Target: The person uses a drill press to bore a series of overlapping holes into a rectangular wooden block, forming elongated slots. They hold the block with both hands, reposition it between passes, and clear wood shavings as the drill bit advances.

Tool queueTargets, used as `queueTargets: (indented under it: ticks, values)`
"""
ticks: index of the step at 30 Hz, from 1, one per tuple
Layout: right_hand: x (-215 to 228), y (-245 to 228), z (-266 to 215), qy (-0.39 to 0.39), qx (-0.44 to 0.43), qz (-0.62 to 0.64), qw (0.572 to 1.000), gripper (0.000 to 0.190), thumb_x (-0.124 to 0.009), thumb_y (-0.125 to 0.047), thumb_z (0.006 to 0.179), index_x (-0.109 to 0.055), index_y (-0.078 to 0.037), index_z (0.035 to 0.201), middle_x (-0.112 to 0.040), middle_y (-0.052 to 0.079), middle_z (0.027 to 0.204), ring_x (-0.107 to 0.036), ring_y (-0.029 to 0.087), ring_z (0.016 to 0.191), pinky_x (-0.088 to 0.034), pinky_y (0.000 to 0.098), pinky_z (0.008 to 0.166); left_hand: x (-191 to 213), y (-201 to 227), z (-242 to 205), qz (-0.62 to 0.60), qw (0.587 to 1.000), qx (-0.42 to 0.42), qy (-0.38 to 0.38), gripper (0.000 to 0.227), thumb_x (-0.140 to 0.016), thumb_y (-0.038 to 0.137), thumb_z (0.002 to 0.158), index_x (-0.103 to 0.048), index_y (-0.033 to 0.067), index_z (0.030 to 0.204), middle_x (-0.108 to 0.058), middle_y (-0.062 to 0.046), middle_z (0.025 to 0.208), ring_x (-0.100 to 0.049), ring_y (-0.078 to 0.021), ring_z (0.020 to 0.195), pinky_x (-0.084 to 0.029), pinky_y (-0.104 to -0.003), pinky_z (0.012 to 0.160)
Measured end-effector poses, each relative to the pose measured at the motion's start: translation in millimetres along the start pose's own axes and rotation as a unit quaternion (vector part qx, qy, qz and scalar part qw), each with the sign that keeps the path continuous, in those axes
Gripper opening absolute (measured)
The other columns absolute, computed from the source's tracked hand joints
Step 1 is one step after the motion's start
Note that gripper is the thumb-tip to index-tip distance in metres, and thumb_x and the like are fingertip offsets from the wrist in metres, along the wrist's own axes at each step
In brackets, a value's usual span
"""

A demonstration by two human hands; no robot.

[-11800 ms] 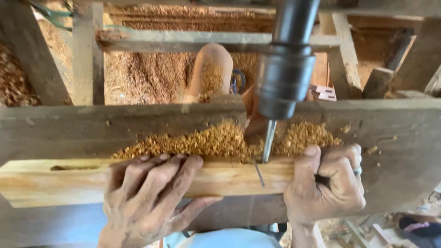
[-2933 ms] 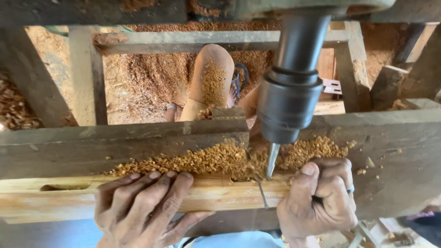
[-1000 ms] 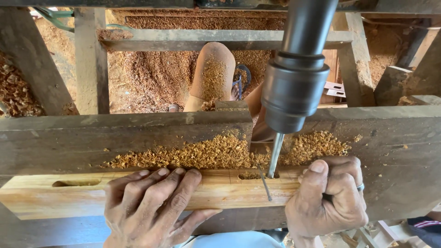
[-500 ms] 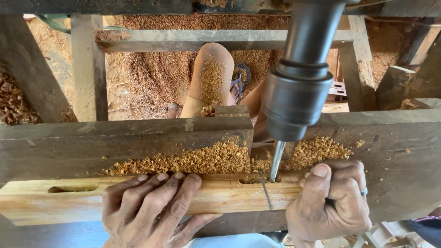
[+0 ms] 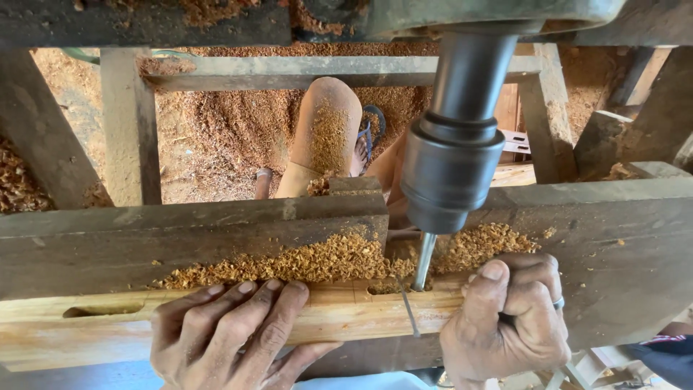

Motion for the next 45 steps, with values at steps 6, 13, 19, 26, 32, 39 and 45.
queueTargets:
  ticks: [6,13,19,26,32,39,45]
  values:
    - [22.5,2.1,-9.0,0.06,0.018,0.016,0.998,0.041,-0.064,0.0,0.106,-0.043,-0.004,0.071,-0.055,0.007,0.069,-0.056,0.017,0.068,-0.044,0.0296,0.065,11.7,14.3,0.6,-0.025,0.999,0.014,-0.036,0.06,-0.079,0.064,0.08,-0.077,0.0165,0.116,-0.065,0.004,0.098,-0.058,-0.0218,0.087,-0.045,-0.043,0.081]
    - [28.8,4.8,-35.4,0.029,0.036,0.002,0.999,0.043,-0.064,0.001,0.107,-0.041,-0.005,0.071,-0.054,0.006,0.068,-0.058,0.018,0.069,-0.045,0.0293,0.064,10.4,18.2,-21.3,-0.028,0.997,0.009,-0.064,0.062,-0.079,0.061,0.079,-0.075,0.015,0.12,-0.066,0.003,0.103,-0.059,-0.0212,0.091,-0.044,-0.042,0.085]
    - [23.6,4.4,-33.0,0.033,0.028,-0.002,0.999,0.042,-0.065,-0.003,0.106,-0.043,-0.005,0.071,-0.055,0.005,0.069,-0.058,0.017,0.069,-0.044,0.028,0.063,4.4,16.5,-24.7,-0.033,0.997,0.008,-0.07,0.059,-0.079,0.061,0.081,-0.076,0.0153,0.119,-0.067,0.003,0.102,-0.061,-0.0201,0.094,-0.044,-0.043,0.089]
    - [22.1,6.8,-28.5,0.039,0.029,0.012,0.999,0.044,-0.067,-0.006,0.108,-0.044,-0.006,0.071,-0.056,0.004,0.068,-0.059,0.016,0.069,-0.044,0.0272,0.065,6.2,12.8,-18.0,-0.034,0.997,0.016,-0.064,0.059,-0.079,0.062,0.082,-0.077,0.0155,0.117,-0.068,0.004,0.102,-0.061,-0.0193,0.094,-0.045,-0.042,0.088]
    - [18.3,3.1,-18.8,0.04,0.015,0.012,0.999,0.044,-0.067,-0.005,0.105,-0.042,-0.006,0.069,-0.054,0.005,0.07,-0.059,0.017,0.069,-0.044,0.0275,0.064,4.4,10.3,-15.3,-0.036,0.995,0.04,-0.085,0.059,-0.076,0.061,0.08,-0.076,0.0161,0.118,-0.068,0.004,0.104,-0.062,-0.0191,0.098,-0.045,-0.044,0.089]
    - [14.4,-2.3,-10.8,0.037,0.016,0.012,0.999,0.044,-0.066,-0.004,0.106,-0.04,-0.005,0.07,-0.053,0.005,0.07,-0.057,0.017,0.069,-0.046,0.0284,0.067,5.5,5.2,-8.7,-0.036,0.995,0.042,-0.079,0.059,-0.076,0.062,0.081,-0.075,0.0172,0.119,-0.066,0.004,0.104,-0.061,-0.0198,0.099,-0.045,-0.046,0.093]
    - [12.3,-3.2,-14.3,0.035,0.022,-0.007,0.999,0.043,-0.064,0.001,0.102,-0.04,-0.003,0.067,-0.055,0.008,0.069,-0.056,0.019,0.069,-0.045,0.0298,0.064,8.6,2.1,-16.5,-0.04,0.994,0.051,-0.089,0.061,-0.077,0.064,0.079,-0.075,0.0184,0.121,-0.064,0.005,0.104,-0.058,-0.022,0.096,-0.044,-0.045,0.091]
Point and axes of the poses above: each hand's wrist, its own z-axis towards the middle knuckle, its own x-axis out of the back of the hand, y = z × x, the point moved 8 cm from there along z, towards the middle knuckle
